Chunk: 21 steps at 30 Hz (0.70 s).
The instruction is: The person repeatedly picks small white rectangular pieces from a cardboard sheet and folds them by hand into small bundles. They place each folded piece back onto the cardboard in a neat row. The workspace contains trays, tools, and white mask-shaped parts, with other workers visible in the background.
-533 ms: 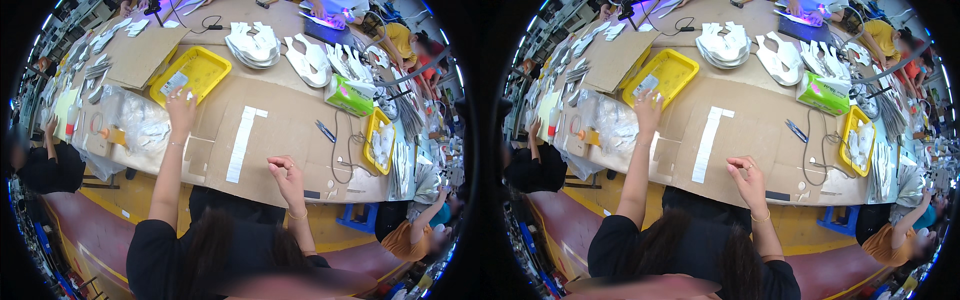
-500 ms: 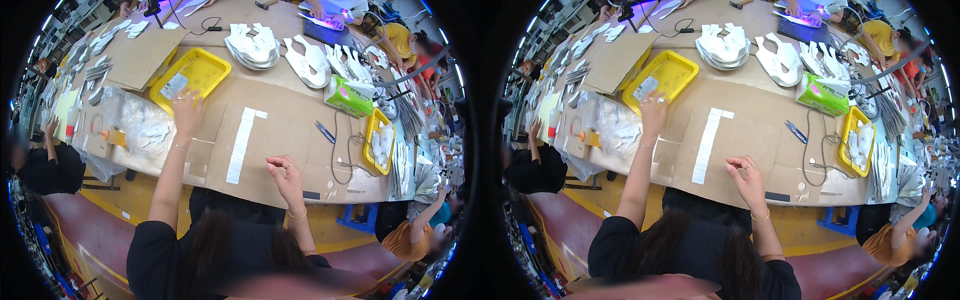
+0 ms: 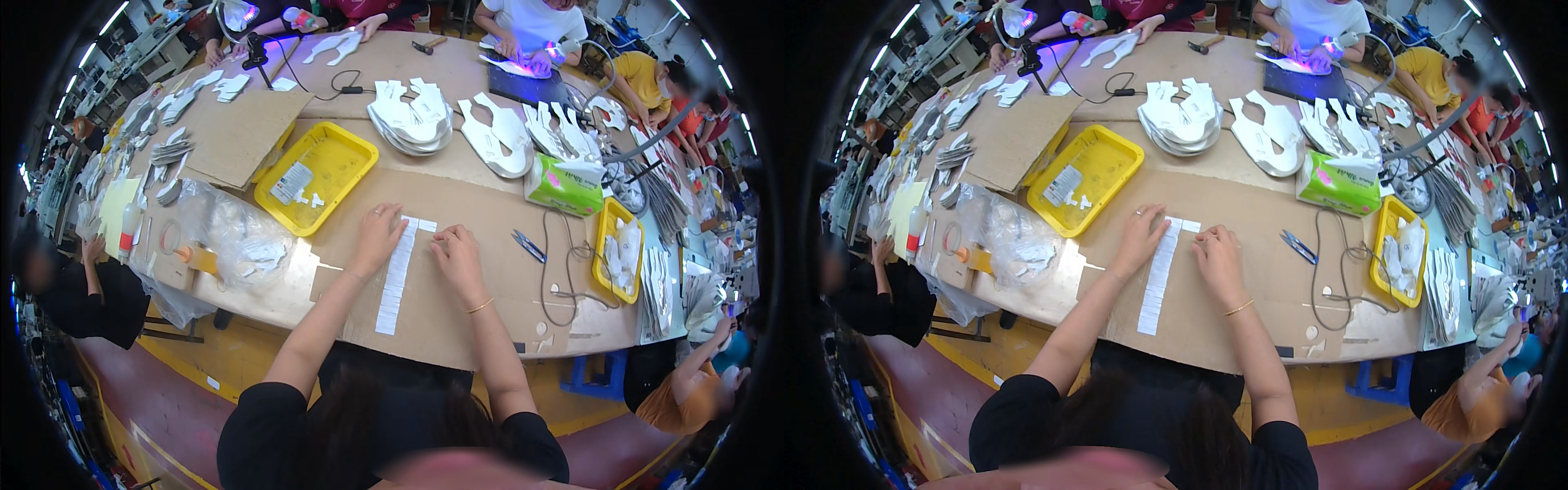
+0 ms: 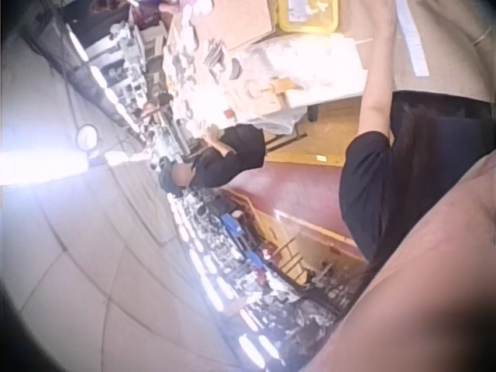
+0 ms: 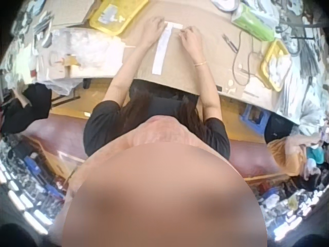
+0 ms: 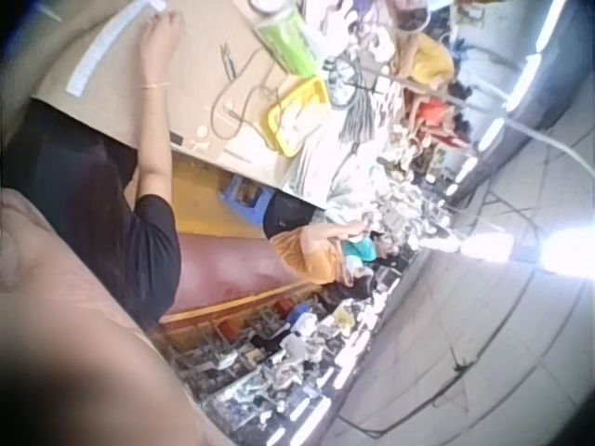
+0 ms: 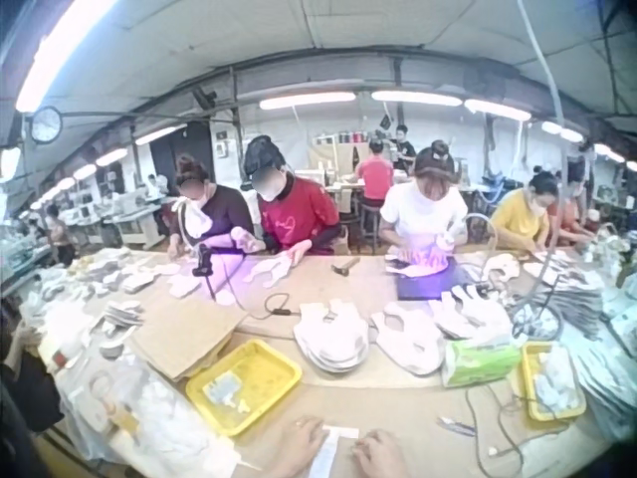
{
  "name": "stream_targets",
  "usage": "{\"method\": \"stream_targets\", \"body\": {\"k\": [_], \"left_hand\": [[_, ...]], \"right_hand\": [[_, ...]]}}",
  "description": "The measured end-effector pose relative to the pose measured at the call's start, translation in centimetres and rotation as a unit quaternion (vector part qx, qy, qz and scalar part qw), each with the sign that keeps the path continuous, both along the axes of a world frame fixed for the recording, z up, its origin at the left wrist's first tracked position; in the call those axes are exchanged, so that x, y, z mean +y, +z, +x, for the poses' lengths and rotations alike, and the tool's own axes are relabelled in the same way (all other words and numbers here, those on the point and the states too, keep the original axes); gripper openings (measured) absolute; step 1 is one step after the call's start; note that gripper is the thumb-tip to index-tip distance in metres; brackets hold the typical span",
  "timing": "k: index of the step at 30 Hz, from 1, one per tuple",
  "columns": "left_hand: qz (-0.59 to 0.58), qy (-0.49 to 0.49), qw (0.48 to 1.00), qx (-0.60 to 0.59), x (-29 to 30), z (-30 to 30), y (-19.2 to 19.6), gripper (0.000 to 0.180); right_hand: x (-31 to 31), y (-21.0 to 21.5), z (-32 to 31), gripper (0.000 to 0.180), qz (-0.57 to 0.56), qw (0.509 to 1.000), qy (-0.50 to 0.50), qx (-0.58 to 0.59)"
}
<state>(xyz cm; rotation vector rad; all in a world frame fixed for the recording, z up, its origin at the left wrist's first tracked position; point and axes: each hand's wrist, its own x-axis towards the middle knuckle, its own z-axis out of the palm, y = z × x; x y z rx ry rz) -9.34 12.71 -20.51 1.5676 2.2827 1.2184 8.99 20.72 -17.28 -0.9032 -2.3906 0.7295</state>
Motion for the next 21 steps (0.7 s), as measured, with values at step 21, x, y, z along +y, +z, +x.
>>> {"method": "stream_targets", "body": {"k": [21], "left_hand": [[0.149, -0.036, 0.988, -0.029, 1.6, 2.3, 0.5, 0.012]], "right_hand": [[4.1, -1.8, -2.0, 0.025, -0.13, 0.99, -0.006, -0.047]]}}
